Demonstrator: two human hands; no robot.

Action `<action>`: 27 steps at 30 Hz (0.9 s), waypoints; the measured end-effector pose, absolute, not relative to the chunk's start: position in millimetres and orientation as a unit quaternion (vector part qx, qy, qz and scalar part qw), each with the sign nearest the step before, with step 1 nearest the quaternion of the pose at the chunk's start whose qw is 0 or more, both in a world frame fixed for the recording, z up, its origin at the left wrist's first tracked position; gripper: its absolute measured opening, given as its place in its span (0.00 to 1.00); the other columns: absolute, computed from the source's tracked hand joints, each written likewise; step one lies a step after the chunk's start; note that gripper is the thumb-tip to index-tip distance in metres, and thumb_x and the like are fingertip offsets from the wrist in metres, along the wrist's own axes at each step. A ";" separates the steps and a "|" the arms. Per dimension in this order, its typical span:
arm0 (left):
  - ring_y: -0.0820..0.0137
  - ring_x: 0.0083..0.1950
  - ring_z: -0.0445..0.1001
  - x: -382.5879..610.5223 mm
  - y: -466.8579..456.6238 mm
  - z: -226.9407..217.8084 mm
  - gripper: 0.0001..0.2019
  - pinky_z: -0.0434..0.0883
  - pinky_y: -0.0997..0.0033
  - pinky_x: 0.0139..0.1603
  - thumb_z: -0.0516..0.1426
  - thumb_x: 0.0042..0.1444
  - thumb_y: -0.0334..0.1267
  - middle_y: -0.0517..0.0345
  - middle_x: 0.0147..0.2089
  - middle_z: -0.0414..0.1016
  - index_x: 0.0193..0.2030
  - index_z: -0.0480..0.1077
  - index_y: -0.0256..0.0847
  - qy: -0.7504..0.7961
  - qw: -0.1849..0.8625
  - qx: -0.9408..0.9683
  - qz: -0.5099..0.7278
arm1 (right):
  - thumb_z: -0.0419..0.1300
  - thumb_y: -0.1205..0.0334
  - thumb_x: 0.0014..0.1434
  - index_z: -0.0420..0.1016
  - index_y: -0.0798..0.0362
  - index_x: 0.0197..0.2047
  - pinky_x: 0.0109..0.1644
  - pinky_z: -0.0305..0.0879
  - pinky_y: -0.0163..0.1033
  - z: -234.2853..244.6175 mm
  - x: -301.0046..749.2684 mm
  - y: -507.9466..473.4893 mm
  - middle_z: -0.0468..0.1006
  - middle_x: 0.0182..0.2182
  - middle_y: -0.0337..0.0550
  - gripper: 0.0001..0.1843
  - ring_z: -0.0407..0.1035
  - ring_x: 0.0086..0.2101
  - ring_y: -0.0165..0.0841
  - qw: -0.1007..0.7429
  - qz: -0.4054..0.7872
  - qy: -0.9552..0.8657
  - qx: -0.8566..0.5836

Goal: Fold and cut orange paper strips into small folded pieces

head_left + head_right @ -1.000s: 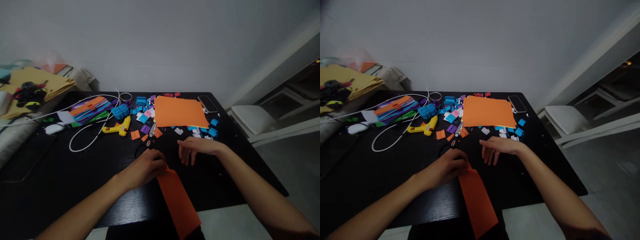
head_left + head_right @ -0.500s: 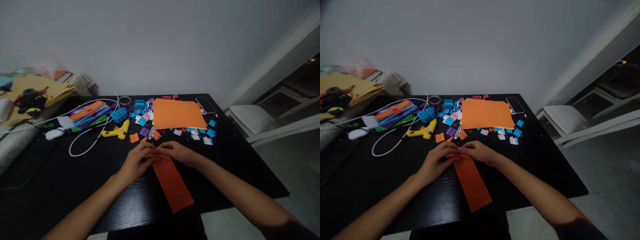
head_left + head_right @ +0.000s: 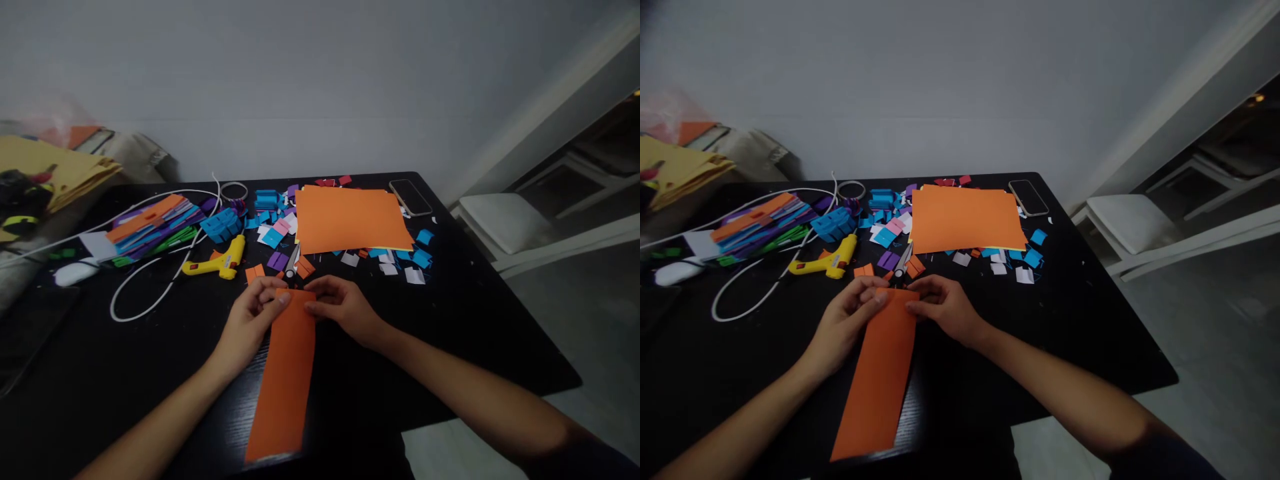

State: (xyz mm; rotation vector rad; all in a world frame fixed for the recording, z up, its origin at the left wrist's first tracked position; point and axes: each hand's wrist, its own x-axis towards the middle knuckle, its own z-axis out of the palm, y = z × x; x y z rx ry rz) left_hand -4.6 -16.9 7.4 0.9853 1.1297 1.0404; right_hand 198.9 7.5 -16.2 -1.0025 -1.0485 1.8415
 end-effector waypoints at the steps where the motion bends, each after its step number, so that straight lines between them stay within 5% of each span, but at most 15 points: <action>1: 0.72 0.29 0.74 -4.8 -16.9 7.5 0.21 0.71 0.74 0.29 0.69 0.55 0.53 0.62 0.33 0.75 0.45 0.71 0.43 0.486 0.628 0.406 0.451 | 0.79 0.59 0.48 0.81 0.50 0.42 0.43 0.79 0.38 -16.7 198.5 6.8 0.82 0.39 0.38 0.20 0.79 0.38 0.31 0.392 0.720 -0.413 -0.396; 5: 0.73 0.29 0.75 -5.4 -17.5 10.7 0.20 0.73 0.76 0.28 0.70 0.54 0.51 0.62 0.35 0.76 0.45 0.71 0.42 0.462 0.687 0.327 0.456 | 0.80 0.59 0.47 0.82 0.51 0.43 0.46 0.77 0.40 -18.1 199.8 6.9 0.83 0.37 0.38 0.21 0.78 0.37 0.31 0.391 0.703 -0.439 -0.401; 11: 0.72 0.31 0.78 -5.0 -19.0 14.6 0.22 0.77 0.76 0.32 0.73 0.52 0.49 0.58 0.36 0.79 0.46 0.74 0.40 0.415 0.751 0.267 0.439 | 0.79 0.59 0.49 0.83 0.52 0.43 0.37 0.74 0.36 -15.4 202.6 7.4 0.84 0.38 0.40 0.19 0.75 0.32 0.29 0.377 0.719 -0.444 -0.380; 17: 0.72 0.37 0.77 -7.9 -27.0 6.8 0.18 0.74 0.78 0.37 0.67 0.61 0.51 0.57 0.43 0.80 0.51 0.76 0.42 0.417 0.756 0.341 0.372 | 0.79 0.59 0.50 0.82 0.52 0.39 0.35 0.72 0.34 -12.5 201.7 3.2 0.82 0.33 0.37 0.16 0.74 0.29 0.27 0.382 0.722 -0.441 -0.372; 21: 0.64 0.47 0.79 -8.2 -32.1 6.8 0.22 0.77 0.68 0.47 0.62 0.65 0.55 0.51 0.51 0.80 0.58 0.74 0.43 0.418 0.760 0.371 0.332 | 0.79 0.56 0.50 0.80 0.52 0.38 0.35 0.74 0.35 -11.3 201.2 0.6 0.81 0.32 0.37 0.17 0.75 0.30 0.28 0.403 0.708 -0.439 -0.379; 27: 0.58 0.46 0.83 -6.7 -32.1 6.2 0.27 0.83 0.58 0.46 0.63 0.63 0.58 0.45 0.49 0.81 0.60 0.73 0.40 0.363 0.806 0.344 0.318 | 0.75 0.53 0.56 0.77 0.51 0.38 0.36 0.75 0.36 -9.2 201.9 -0.7 0.79 0.33 0.37 0.15 0.74 0.29 0.29 0.429 0.663 -0.472 -0.393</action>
